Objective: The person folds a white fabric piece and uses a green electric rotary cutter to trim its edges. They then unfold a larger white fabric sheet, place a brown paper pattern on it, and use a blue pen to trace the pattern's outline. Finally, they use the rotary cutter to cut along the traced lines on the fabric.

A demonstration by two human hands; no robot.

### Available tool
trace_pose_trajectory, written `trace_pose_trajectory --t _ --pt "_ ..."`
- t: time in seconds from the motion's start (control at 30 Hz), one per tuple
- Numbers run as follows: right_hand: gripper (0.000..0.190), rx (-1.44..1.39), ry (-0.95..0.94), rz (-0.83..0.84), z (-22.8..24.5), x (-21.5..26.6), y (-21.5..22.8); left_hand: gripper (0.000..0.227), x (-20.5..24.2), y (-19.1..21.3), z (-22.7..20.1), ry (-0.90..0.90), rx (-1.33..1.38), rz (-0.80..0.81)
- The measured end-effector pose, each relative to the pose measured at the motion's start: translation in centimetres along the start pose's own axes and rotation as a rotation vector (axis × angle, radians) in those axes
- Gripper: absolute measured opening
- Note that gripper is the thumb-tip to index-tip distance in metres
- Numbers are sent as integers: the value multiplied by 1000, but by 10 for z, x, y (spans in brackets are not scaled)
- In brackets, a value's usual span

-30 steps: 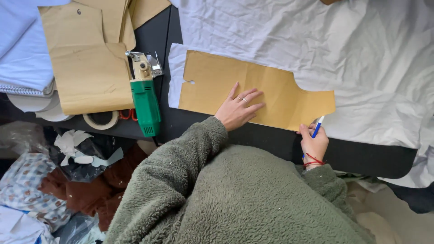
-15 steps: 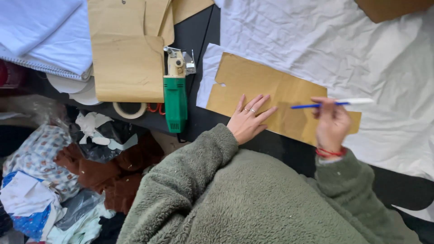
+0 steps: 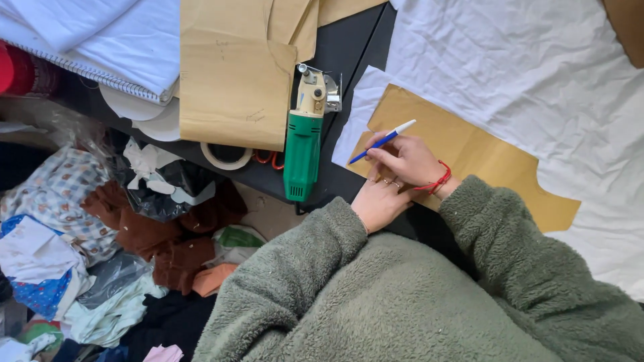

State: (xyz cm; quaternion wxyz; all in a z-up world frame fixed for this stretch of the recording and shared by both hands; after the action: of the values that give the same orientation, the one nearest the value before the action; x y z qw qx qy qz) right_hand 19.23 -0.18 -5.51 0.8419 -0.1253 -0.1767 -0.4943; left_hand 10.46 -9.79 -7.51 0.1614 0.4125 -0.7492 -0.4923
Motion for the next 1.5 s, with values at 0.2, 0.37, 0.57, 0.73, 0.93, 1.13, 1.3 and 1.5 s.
trace_pose_trajectory --t 0.2,0.37,0.57,0.73,0.93,1.13,1.3,1.5 --pt "22 183 118 -62 23 -19 24 44 -1 11 -1 39 10 -55" --pt "21 104 88 38 28 -16 11 45 -5 17 2 36 -20 -43" --pt "21 173 86 127 23 -12 -5 45 -3 4 4 60 32 195" --pt "22 252 95 73 32 -18 11 44 -11 26 2 56 -9 -3" --pt "18 103 125 -66 23 -36 42 40 -11 31 -1 77 36 5" --pt "17 2 166 -141 30 -49 61 40 -13 39 -2 92 70 22" --pt "16 -238 151 -246 25 -49 74 43 -17 45 -4 61 36 -23" --pt "17 -373 356 -458 -10 -13 74 44 -47 33 30 230 -49 -117"
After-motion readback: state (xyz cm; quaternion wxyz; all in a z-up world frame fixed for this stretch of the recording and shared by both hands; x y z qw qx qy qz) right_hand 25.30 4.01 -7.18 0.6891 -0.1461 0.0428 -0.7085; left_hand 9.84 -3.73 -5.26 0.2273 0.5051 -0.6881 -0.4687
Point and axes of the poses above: each hand's wrist, its own x-axis away from the middle knuckle, its own y-axis out of the back of the hand, z = x × y, the point moved 4 cm from there along -x, towards the middle knuckle, and after that the axes turned 8 degrees about -x, right-handed, at the moved point
